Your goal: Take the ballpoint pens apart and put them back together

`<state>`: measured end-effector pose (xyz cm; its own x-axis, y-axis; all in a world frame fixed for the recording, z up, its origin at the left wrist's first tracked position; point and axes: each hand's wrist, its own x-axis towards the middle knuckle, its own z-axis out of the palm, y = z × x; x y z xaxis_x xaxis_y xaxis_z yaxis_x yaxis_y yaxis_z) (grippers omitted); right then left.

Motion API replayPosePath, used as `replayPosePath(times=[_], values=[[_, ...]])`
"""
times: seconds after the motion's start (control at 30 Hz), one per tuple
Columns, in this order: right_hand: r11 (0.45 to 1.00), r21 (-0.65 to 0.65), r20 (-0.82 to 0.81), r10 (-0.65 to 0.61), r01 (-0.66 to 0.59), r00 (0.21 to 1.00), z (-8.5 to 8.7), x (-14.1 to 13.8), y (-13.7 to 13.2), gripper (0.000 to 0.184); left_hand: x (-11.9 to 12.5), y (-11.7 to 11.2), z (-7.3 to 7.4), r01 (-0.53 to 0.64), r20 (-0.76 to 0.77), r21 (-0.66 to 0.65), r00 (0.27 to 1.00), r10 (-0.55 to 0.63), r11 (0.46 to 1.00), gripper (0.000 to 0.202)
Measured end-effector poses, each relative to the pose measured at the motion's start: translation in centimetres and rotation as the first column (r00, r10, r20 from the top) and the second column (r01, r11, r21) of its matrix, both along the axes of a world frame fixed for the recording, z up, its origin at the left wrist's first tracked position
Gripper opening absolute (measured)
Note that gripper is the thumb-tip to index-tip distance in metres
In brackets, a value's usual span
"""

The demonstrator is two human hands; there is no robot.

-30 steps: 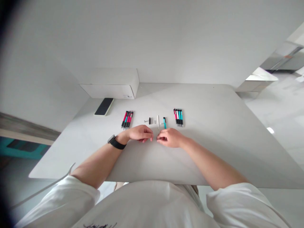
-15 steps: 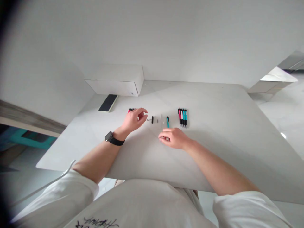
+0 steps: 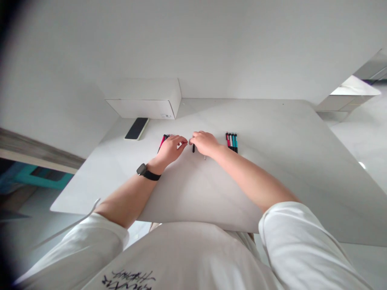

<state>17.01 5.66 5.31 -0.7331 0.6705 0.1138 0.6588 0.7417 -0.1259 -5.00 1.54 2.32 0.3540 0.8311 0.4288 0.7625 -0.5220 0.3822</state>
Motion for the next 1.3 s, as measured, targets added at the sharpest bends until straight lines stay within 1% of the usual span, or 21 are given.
replayPosePath(times=[0.07, 0.13, 0.2, 0.27, 0.33, 0.4, 0.5, 0.57, 0.67, 0.8, 0.9, 1.03, 1.3], values=[[0.999, -0.024, 0.04, 0.04, -0.039, 0.998, -0.5, -0.5, 0.7, 0.033, 0.1, 0.0, 0.1, -0.043, 0.1, 0.003, 0.994, 0.043, 0.999, 0.015], [0.997, -0.04, 0.047, 0.061, -0.06, 0.997, -0.7, -0.6, 1.1, 0.027, 0.2, 0.2, -0.1, -0.081, 0.195, -0.016, 0.977, 0.082, 0.997, 0.014], [0.998, -0.038, 0.012, 0.051, -0.051, 0.999, -0.5, -0.3, 1.1, 0.021, 0.3, 0.4, -0.3, -0.109, 0.282, -0.061, 0.952, 0.122, 0.992, 0.014], [0.999, -0.03, -0.065, 0.014, -0.016, 0.998, 0.0, 0.3, 0.8, 0.019, 0.4, 0.6, -0.5, -0.114, 0.353, -0.117, 0.924, 0.149, 0.986, 0.015], [0.999, -0.029, -0.17, -0.038, 0.033, 0.985, 0.5, 1.0, 0.1, 0.018, 0.6, 0.5, -0.7, -0.088, 0.41, -0.158, 0.9, 0.146, 0.983, 0.017], [0.996, -0.033, -0.271, -0.09, 0.084, 0.958, 1.0, 1.8, -0.9, 0.017, 1.0, 0.3, -0.7, -0.041, 0.464, -0.176, 0.878, 0.12, 0.984, 0.018], [0.987, -0.026, -0.368, -0.156, 0.157, 0.917, 1.1, 2.8, -2.5, 0.014, 1.7, -0.2, -0.7, 0.021, 0.525, -0.198, 0.847, 0.088, 0.98, 0.021], [0.981, -0.021, -0.405, -0.186, 0.194, 0.895, 0.6, 3.4, -3.4, 0.013, 2.2, -0.5, -0.7, 0.054, 0.547, -0.219, 0.834, 0.077, 0.974, 0.023], [0.974, -0.014, -0.452, -0.209, 0.228, 0.867, -0.5, 4.0, -4.3, 0.014, 2.5, -0.7, -0.7, 0.087, 0.568, -0.24, 0.82, 0.067, 0.967, 0.025], [0.974, 0.011, -0.5, -0.19, 0.225, 0.845, -1.9, 4.5, -4.4, 0.012, 2.5, -0.6, -0.6, 0.073, 0.564, -0.242, 0.822, 0.078, 0.968, 0.024], [0.976, 0.033, -0.535, -0.166, 0.216, 0.829, -2.6, 4.5, -4.3, 0.01, 2.6, -0.8, -0.3, 0.081, 0.547, -0.242, 0.835, 0.067, 0.967, 0.024], [0.979, 0.034, -0.555, -0.147, 0.199, 0.818, -2.9, 4.4, -4.2, 0.011, 2.8, -1.1, 0.0, 0.097, 0.524, -0.228, 0.851, 0.039, 0.969, 0.021], [0.98, 0.033, -0.536, -0.15, 0.198, 0.831, -2.9, 4.2, -4.5, 0.011, 2.8, -1.3, 0.2, 0.079, 0.488, -0.224, 0.872, 0.041, 0.971, 0.02]])
